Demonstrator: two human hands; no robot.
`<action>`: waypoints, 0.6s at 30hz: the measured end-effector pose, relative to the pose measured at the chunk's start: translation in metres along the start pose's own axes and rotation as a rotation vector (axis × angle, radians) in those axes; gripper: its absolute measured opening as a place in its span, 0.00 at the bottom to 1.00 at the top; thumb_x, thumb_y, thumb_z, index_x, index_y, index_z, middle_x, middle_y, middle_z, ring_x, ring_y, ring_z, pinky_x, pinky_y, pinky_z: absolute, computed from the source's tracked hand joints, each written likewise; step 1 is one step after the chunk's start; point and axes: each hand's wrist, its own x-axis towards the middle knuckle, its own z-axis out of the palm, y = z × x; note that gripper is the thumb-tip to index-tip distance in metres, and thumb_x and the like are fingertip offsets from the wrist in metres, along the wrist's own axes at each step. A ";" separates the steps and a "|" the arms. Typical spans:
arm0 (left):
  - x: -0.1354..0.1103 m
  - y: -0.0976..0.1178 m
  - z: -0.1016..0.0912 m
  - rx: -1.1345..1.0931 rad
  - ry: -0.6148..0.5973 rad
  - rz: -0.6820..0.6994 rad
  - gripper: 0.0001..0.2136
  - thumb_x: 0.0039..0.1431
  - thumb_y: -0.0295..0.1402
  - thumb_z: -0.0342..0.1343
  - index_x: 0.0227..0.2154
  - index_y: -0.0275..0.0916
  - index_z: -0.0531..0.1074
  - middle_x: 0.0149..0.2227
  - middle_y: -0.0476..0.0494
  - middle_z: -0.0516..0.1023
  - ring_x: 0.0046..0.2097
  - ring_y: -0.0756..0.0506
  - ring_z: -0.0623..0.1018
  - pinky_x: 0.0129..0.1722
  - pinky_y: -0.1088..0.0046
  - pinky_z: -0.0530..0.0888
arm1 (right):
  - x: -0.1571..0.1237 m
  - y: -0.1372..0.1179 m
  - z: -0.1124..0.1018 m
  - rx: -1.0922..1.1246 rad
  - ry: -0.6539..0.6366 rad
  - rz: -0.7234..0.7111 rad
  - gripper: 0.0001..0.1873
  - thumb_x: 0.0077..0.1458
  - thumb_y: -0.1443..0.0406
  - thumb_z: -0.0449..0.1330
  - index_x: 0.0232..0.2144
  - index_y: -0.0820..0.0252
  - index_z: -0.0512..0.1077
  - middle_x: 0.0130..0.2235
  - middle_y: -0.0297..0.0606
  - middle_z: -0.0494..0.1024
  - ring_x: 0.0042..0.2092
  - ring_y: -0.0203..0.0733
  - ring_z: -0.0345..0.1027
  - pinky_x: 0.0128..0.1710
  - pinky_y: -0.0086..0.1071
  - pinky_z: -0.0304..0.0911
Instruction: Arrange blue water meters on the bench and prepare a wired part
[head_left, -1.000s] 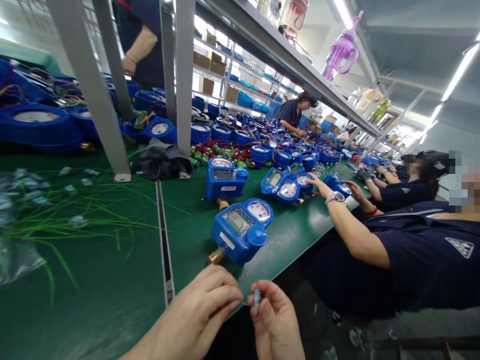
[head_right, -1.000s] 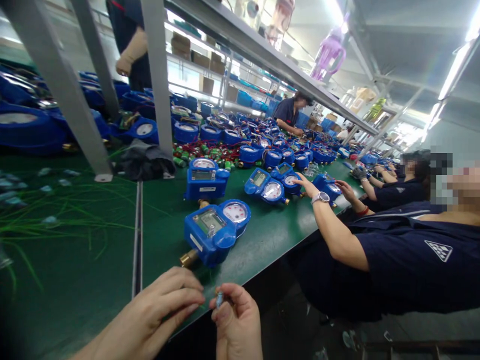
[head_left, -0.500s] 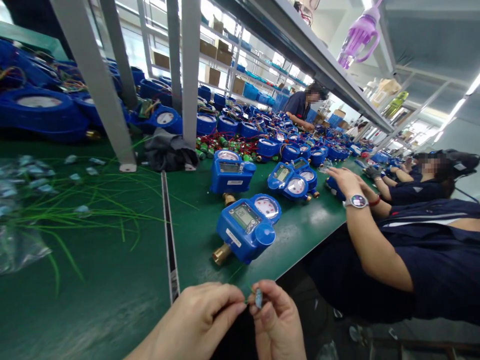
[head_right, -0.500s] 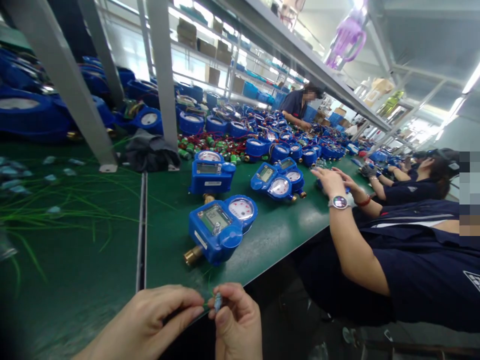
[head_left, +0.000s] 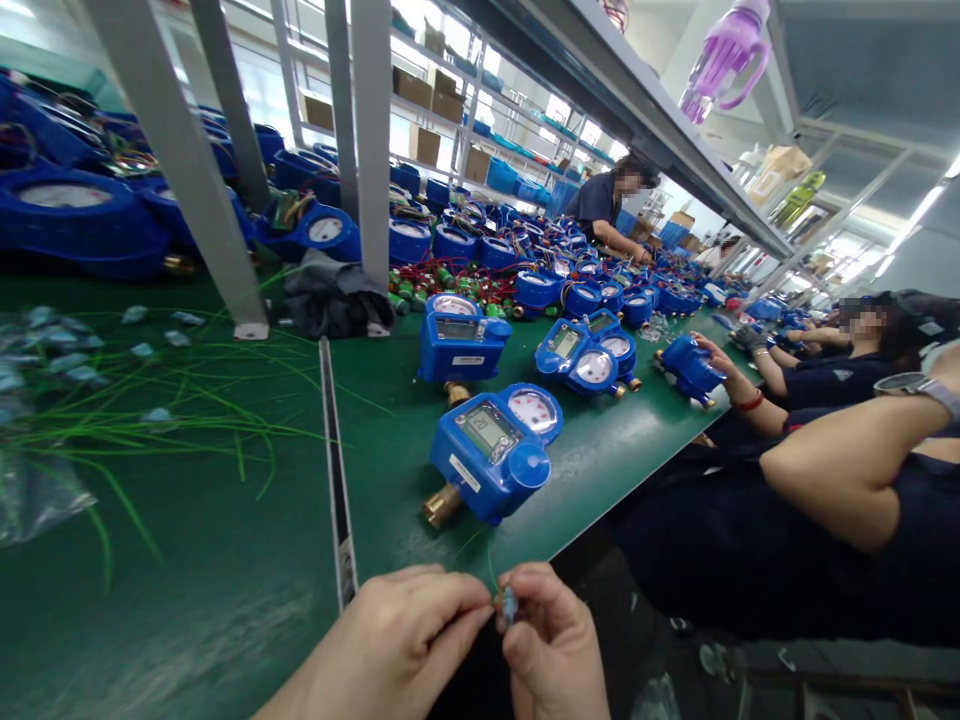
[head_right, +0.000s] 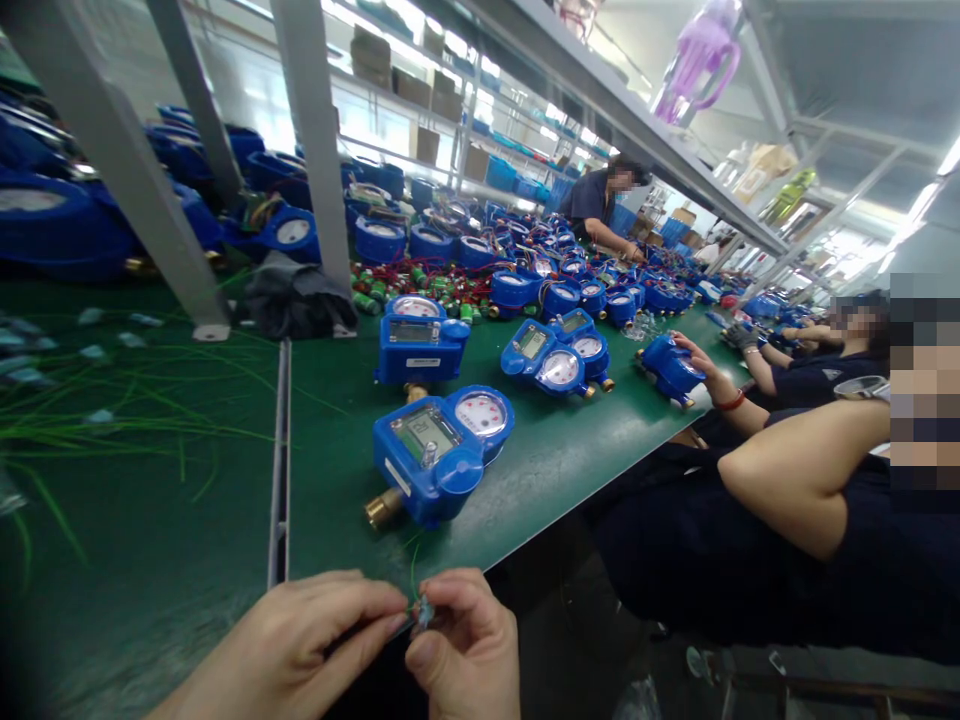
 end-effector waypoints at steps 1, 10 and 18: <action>0.000 0.001 0.000 0.002 -0.002 0.004 0.08 0.59 0.31 0.48 0.32 0.44 0.73 0.29 0.54 0.76 0.33 0.52 0.76 0.33 0.82 0.69 | -0.001 0.001 0.000 -0.002 -0.006 0.013 0.17 0.37 0.61 0.71 0.34 0.54 0.76 0.35 0.34 0.73 0.35 0.34 0.66 0.35 0.26 0.62; -0.002 -0.002 0.001 -0.421 -0.062 -0.248 0.06 0.62 0.35 0.44 0.41 0.43 0.60 0.26 0.57 0.75 0.28 0.53 0.73 0.27 0.82 0.67 | -0.005 -0.008 0.020 0.060 0.151 0.154 0.37 0.30 0.64 0.74 0.45 0.56 0.66 0.34 0.34 0.76 0.32 0.35 0.70 0.34 0.28 0.65; 0.003 -0.011 -0.001 -0.727 -0.211 -0.332 0.11 0.55 0.36 0.54 0.40 0.38 0.72 0.32 0.49 0.77 0.32 0.50 0.73 0.31 0.79 0.68 | -0.005 -0.006 0.022 -0.171 0.164 0.040 0.41 0.29 0.62 0.74 0.45 0.53 0.59 0.32 0.32 0.74 0.31 0.37 0.70 0.30 0.29 0.64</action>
